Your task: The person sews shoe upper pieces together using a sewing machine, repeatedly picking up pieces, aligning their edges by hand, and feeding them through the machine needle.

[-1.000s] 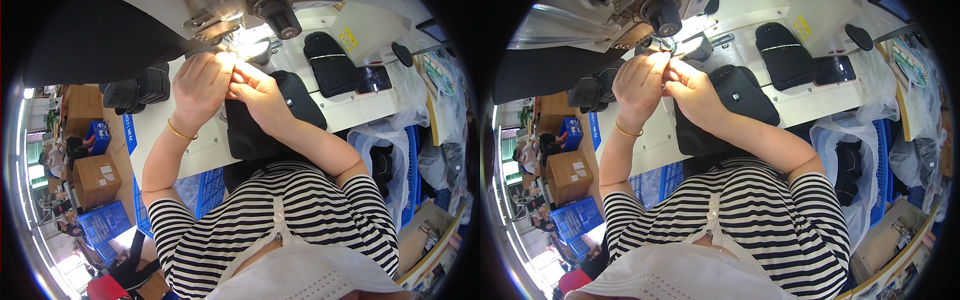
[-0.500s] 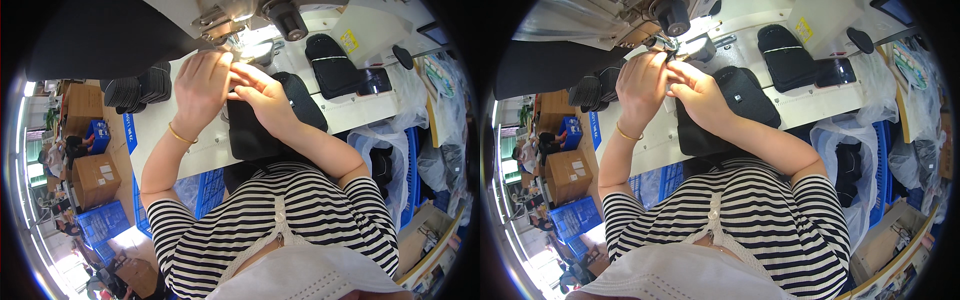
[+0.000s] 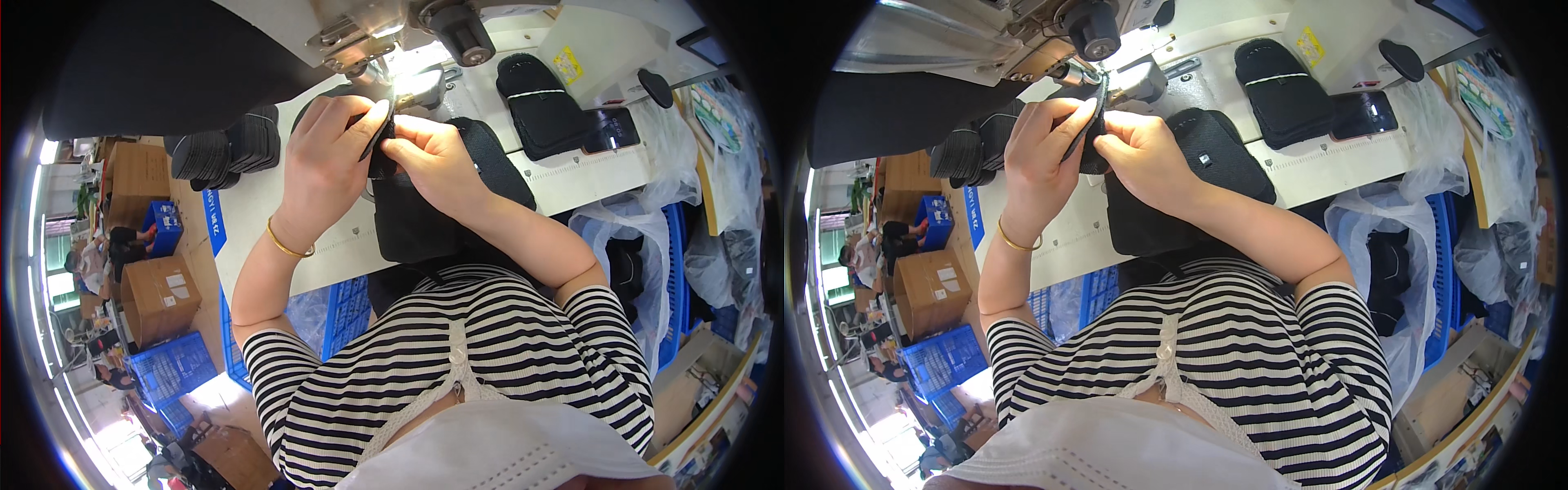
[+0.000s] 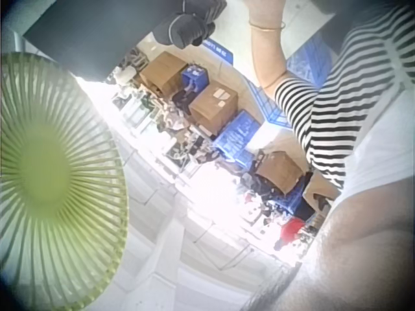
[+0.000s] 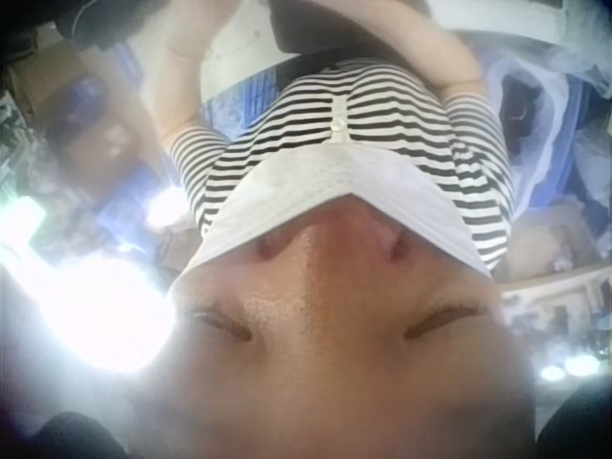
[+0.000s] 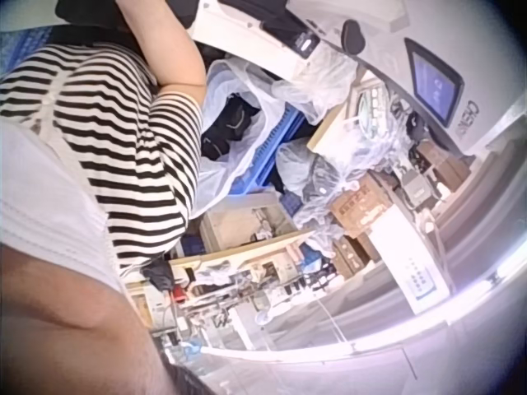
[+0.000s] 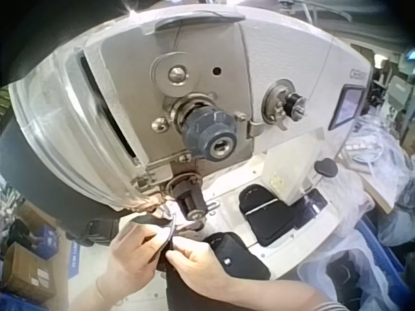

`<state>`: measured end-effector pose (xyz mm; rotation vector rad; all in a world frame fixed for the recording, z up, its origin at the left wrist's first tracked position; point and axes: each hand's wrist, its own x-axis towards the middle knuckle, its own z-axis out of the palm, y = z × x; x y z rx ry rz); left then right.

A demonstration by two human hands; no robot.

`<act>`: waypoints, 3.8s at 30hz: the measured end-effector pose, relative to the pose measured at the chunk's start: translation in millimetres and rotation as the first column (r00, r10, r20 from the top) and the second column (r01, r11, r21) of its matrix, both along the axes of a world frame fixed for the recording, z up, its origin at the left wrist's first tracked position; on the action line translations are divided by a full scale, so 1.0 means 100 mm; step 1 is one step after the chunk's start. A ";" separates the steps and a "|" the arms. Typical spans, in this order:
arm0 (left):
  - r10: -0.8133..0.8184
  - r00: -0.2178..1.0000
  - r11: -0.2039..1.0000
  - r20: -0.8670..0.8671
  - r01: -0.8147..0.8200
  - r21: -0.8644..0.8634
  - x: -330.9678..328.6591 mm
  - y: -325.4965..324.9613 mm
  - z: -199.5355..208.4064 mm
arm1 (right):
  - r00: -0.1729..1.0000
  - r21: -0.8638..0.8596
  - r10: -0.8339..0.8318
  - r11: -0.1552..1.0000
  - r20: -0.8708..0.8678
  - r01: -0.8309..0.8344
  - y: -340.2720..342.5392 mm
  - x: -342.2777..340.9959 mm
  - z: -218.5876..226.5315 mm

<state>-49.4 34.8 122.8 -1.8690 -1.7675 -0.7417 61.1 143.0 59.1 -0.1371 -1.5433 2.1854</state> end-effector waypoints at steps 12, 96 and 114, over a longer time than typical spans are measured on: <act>0.139 0.985 0.990 -0.098 -0.139 0.004 0.22 0.09 -0.12 | 0.995 0.197 -0.099 0.976 0.018 0.093 0.17 0.07 -0.08; 0.130 0.888 0.968 -0.441 -0.018 0.251 -0.35 0.21 -0.35 | 0.993 0.263 -0.030 0.965 0.111 -0.001 0.30 0.18 0.12; 0.255 0.880 0.959 -0.400 -0.178 0.220 -0.17 0.19 -0.40 | 0.990 0.270 -0.034 0.963 0.136 -0.004 0.31 0.18 0.06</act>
